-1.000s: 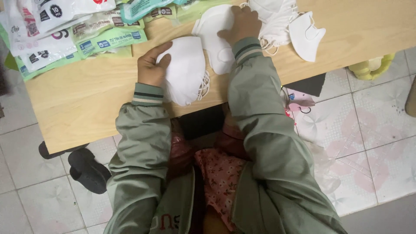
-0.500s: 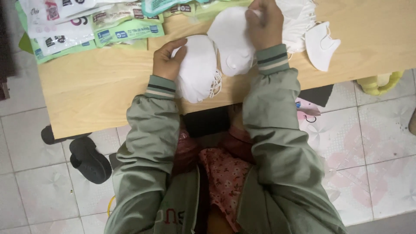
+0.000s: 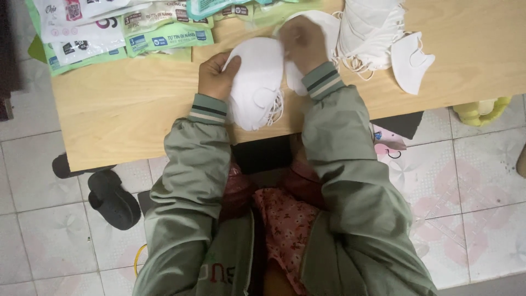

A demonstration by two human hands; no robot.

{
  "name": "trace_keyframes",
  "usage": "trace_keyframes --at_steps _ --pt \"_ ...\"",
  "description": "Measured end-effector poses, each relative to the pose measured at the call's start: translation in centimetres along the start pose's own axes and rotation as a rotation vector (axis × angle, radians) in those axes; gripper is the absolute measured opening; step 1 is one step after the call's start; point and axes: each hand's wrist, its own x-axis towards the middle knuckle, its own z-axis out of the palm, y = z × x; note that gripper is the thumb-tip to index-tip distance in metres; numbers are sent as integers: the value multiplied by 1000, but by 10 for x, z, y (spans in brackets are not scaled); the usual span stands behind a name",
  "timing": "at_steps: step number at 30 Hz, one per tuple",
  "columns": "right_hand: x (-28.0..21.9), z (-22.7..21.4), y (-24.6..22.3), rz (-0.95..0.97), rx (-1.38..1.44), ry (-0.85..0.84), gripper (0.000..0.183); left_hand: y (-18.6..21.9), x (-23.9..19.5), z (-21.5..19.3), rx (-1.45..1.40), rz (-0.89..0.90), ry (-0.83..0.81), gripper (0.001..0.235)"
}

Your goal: Organizing and stacking white face masks by unfolding them and placing them in a neat pile on a table.

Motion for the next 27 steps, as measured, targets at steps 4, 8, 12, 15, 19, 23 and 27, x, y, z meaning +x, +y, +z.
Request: trace_keyframes --at_steps 4,8,12,15,19,23,27 --pt "5 -36 71 33 -697 100 25 -14 6 -7 60 2 1 24" --pt "9 -41 43 443 -902 -112 65 -32 12 -10 193 61 39 24" --pt "15 -39 29 525 -967 -139 63 -40 13 -10 349 161 107 20" --pt "13 -38 53 506 -965 -76 56 -40 10 -9 408 216 147 17" --pt "9 -44 65 156 -602 110 39 -24 4 -5 410 342 160 16" --pt "6 -50 8 77 -364 231 41 -5 0 0 250 148 153 22" --pt "2 -43 -35 158 19 251 34 -10 4 -4 147 117 155 25"
